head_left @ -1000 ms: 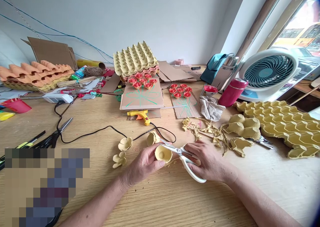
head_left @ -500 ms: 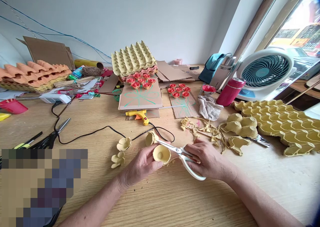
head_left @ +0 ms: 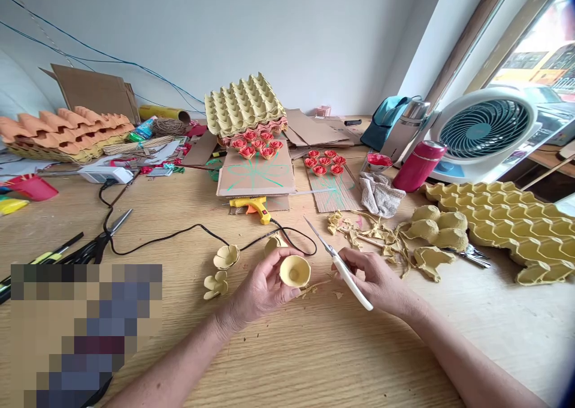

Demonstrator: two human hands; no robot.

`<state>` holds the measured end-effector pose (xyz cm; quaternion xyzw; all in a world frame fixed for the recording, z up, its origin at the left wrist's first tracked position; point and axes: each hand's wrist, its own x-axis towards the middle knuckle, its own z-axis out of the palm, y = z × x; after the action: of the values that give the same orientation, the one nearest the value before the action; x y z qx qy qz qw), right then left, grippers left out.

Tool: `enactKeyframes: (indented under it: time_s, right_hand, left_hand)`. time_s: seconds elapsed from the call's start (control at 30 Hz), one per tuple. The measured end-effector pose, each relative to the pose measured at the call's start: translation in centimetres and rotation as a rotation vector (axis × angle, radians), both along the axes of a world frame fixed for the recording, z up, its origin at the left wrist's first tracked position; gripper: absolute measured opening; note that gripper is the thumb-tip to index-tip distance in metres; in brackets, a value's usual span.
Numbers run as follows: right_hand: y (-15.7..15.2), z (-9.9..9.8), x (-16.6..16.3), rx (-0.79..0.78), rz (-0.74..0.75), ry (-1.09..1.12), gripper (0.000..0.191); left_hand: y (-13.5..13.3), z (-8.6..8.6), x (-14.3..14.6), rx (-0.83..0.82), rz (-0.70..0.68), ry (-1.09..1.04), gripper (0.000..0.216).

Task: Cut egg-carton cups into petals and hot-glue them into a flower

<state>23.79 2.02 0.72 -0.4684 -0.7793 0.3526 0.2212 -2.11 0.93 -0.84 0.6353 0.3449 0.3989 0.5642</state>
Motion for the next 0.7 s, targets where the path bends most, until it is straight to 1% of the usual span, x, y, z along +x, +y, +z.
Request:
enactKeyframes:
  time_s: [0.07, 0.13, 0.2, 0.27, 0.33, 0.43, 0.63, 0.7]
  right_hand:
    - [0.0, 0.0, 0.0, -0.001, 0.001, 0.009, 0.028]
    - [0.0, -0.1, 0.0, 0.031, 0.005, -0.024, 0.025]
    - [0.0, -0.1, -0.1, 0.082, 0.02, -0.085, 0.024]
    - [-0.1, 0.0, -0.1, 0.141, 0.04, -0.146, 0.025]
    - [-0.3, 0.0, -0.2, 0.206, 0.053, -0.209, 0.026]
    - [-1.3, 0.2, -0.2, 0.272, 0.07, -0.333, 0.024]
    - [-5.1, 0.8, 0.0, 0.268, 0.127, -0.599, 0.018]
    - [-5.8, 0.7, 0.7, 0.281, 0.086, -0.66, 0.019]
  left_hand:
    - [-0.1, 0.3, -0.1, 0.071, 0.021, 0.058, 0.045]
    - [-0.4, 0.7, -0.4, 0.135, 0.054, 0.13, 0.044]
    - [-1.1, 1.0, -0.9, 0.194, 0.122, 0.232, 0.043]
    - [-2.0, 1.1, -1.5, 0.276, 0.221, 0.37, 0.043]
    - [-2.9, 0.9, -2.1, 0.347, 0.3, 0.499, 0.041]
    - [-3.8, 0.4, -2.7, 0.383, 0.335, 0.627, 0.04]
    - [-4.2, -0.9, -3.1, 0.446, 0.351, 0.803, 0.046]
    - [-4.2, -1.4, -3.5, 0.465, 0.363, 0.844, 0.049]
